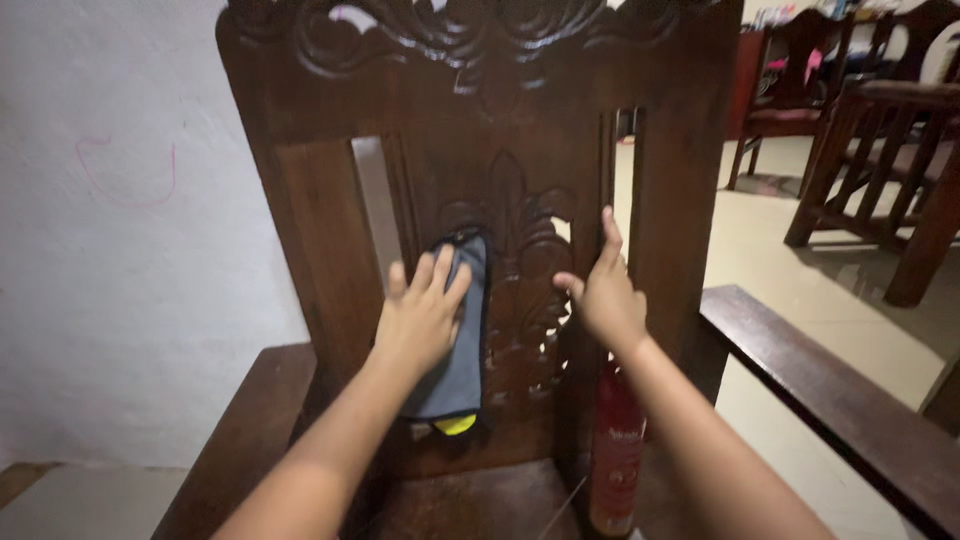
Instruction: The person wipes the backrest of a wooden chair using a cloth and a red spray bottle, applying cleaner to the surface and rubbing it into the carved details.
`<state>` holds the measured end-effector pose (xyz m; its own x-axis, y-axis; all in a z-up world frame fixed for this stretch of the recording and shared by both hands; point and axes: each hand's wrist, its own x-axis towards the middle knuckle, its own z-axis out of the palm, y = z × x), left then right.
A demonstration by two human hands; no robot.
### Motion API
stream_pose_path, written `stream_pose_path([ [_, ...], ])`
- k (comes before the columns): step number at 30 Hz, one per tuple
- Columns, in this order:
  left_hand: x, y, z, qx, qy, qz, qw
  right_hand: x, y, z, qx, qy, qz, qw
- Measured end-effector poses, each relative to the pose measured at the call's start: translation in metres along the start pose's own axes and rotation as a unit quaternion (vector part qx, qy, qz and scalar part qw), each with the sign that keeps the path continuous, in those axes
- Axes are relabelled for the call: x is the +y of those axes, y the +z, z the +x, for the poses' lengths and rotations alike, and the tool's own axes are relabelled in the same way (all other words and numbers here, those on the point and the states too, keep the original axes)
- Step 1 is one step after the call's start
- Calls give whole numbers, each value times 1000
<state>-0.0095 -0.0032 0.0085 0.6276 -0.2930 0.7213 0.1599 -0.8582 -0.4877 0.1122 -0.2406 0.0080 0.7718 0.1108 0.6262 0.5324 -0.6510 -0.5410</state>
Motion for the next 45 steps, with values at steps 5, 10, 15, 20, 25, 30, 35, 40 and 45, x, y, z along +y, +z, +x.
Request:
stream_pose_path([
  [5,6,22,-29,30,-31,12,999,-1,0,-2,4,4,-8,1000],
  [10,7,28,-61,-26,-18,16,999,-9,2,-5,-13,52,-38,998],
  [15,-7,3,-37,-31,-40,-36,998,-54,13,-39,85,28,-168,982],
  [20,-12,-15,-11,-36,-38,-35,998,-104,36,-88,114,-232,-65,964],
  [25,-17,-31,-2,-27,-73,-146,986,-117,59,-78,80,-226,-90,967],
  [30,-33,-44,3,20,-111,-294,949,-123,66,-74,89,-227,-93,965],
  [35,-39,-41,27,8,-157,-424,892,-152,74,-63,10,-120,-3,993],
  [40,-57,-37,27,99,-192,-408,887,-176,76,-33,-61,-5,61,996],
  [45,-81,-31,2,122,-176,-267,940,-192,81,-8,-74,21,57,995],
])
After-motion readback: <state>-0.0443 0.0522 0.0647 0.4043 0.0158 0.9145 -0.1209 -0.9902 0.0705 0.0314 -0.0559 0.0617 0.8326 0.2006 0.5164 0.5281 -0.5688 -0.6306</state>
